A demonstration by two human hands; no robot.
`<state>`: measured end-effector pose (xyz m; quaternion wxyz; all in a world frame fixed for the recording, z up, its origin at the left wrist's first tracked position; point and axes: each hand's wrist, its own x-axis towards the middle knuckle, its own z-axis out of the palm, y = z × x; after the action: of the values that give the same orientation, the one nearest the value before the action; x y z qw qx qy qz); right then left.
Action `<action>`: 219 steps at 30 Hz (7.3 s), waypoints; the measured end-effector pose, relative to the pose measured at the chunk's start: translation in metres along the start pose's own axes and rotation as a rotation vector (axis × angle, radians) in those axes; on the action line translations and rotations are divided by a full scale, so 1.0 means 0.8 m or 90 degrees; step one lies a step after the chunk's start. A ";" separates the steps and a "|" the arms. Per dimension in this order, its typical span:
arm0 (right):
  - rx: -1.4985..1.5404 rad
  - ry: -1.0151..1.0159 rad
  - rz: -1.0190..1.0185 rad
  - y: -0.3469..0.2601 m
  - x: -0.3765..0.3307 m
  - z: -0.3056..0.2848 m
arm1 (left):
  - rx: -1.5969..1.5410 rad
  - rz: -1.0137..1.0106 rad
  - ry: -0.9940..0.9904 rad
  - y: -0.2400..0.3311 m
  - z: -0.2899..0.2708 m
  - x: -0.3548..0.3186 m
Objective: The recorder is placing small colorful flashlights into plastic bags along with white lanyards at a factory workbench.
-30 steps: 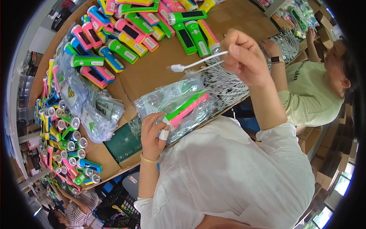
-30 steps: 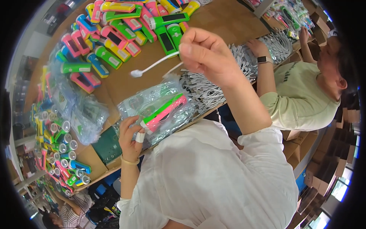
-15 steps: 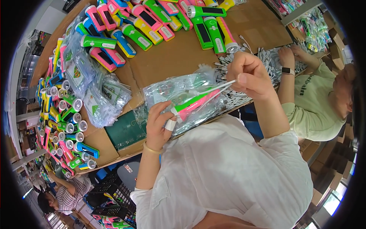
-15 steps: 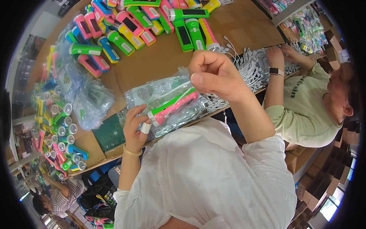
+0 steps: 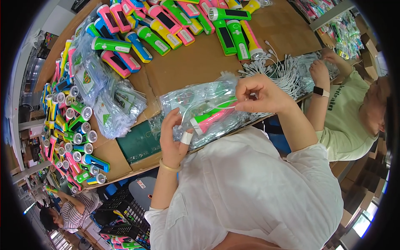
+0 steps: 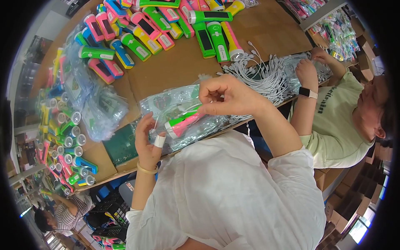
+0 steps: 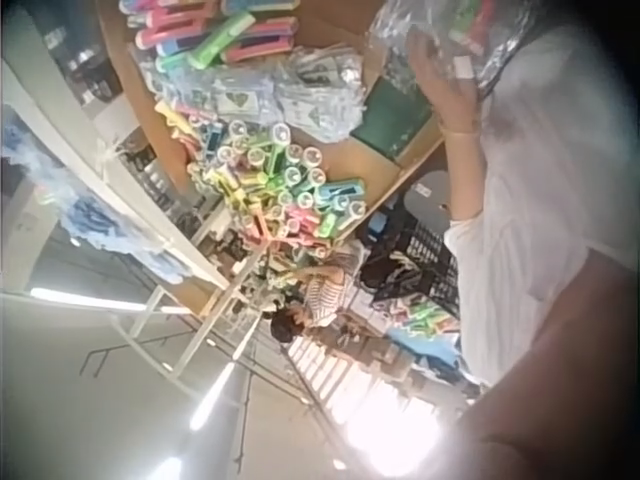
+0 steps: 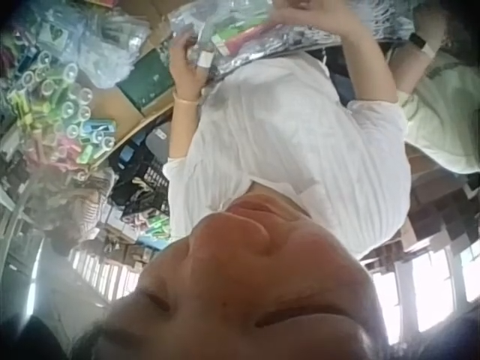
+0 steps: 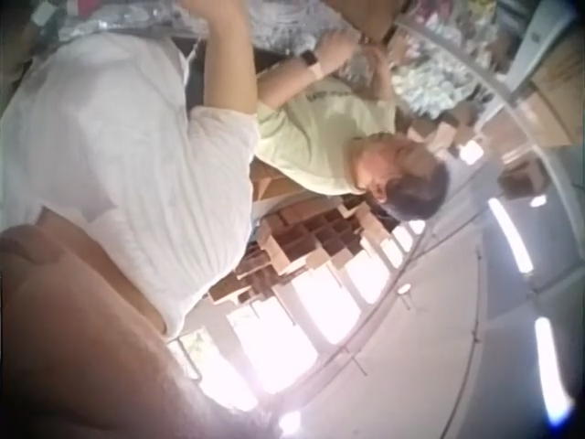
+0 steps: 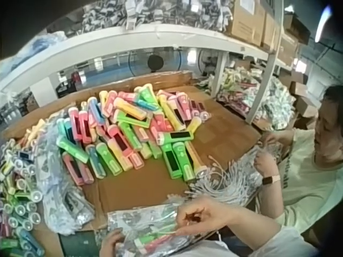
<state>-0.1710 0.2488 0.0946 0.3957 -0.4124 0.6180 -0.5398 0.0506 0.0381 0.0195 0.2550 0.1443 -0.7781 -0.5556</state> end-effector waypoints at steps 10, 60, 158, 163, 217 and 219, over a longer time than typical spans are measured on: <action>-0.191 0.051 0.039 0.003 0.008 0.015 | 0.087 -0.029 -0.027 -0.006 -0.015 -0.009; -0.687 0.813 0.106 -0.013 -0.029 -0.402 | 0.395 0.071 -0.271 -0.083 0.037 0.134; -0.084 -0.032 -0.012 0.033 0.082 0.066 | 0.084 0.245 -0.142 -0.010 -0.005 0.022; -0.362 -0.115 0.052 0.025 0.046 0.053 | 0.096 0.262 -0.091 -0.003 -0.005 0.022; -0.043 0.452 -0.135 -0.033 -0.065 -0.098 | 0.135 0.258 -0.193 -0.018 0.004 0.015; 0.001 0.421 -0.202 -0.043 -0.063 -0.078 | 0.127 0.244 -0.190 -0.017 0.007 0.016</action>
<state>-0.2093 0.3147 0.1378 0.0858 -0.3060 0.6405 -0.6991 0.0363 0.0314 0.0079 0.2228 -0.0650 -0.8712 -0.4326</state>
